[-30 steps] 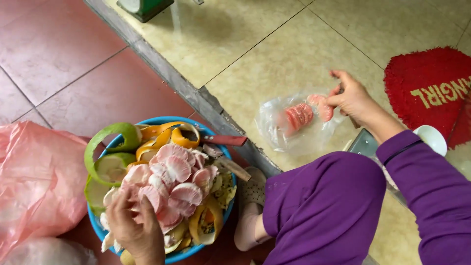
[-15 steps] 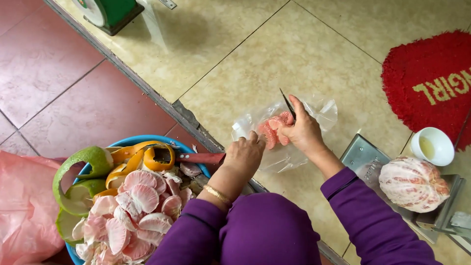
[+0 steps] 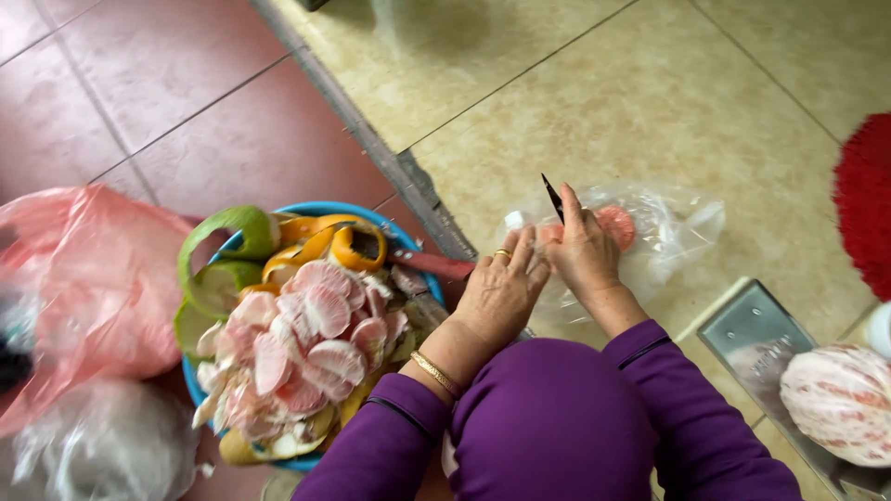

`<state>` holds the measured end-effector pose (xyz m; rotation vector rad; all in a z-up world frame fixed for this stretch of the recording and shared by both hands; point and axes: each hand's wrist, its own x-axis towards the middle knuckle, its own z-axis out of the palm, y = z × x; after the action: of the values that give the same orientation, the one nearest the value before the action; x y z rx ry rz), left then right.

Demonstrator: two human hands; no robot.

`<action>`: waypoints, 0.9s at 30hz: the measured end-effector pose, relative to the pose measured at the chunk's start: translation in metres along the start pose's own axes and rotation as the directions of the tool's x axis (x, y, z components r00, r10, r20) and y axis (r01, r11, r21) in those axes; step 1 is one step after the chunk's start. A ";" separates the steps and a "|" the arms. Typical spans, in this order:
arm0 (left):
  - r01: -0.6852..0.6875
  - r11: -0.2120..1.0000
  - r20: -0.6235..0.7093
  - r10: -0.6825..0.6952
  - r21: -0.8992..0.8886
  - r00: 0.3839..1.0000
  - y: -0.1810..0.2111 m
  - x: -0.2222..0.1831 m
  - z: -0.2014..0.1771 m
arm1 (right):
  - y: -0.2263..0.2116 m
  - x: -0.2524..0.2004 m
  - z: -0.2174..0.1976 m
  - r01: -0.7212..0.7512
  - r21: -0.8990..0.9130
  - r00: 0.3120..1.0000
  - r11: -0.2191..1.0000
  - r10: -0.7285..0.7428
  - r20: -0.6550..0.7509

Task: Peeling and segmenting a pomelo fruit by hand and with a knife at a fruit stall.

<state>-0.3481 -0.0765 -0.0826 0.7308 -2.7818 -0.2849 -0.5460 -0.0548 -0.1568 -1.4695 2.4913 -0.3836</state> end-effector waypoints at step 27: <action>0.700 0.380 -0.113 -0.911 -0.604 0.397 -0.024 -0.272 -0.090 | -0.020 -0.036 -0.113 0.187 0.664 0.982 0.724 -0.161 -0.101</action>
<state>-0.0827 0.0290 -0.0550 1.7669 -1.5440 -0.8250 -0.5484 -0.0196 -0.0421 -1.3611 1.8885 -1.2107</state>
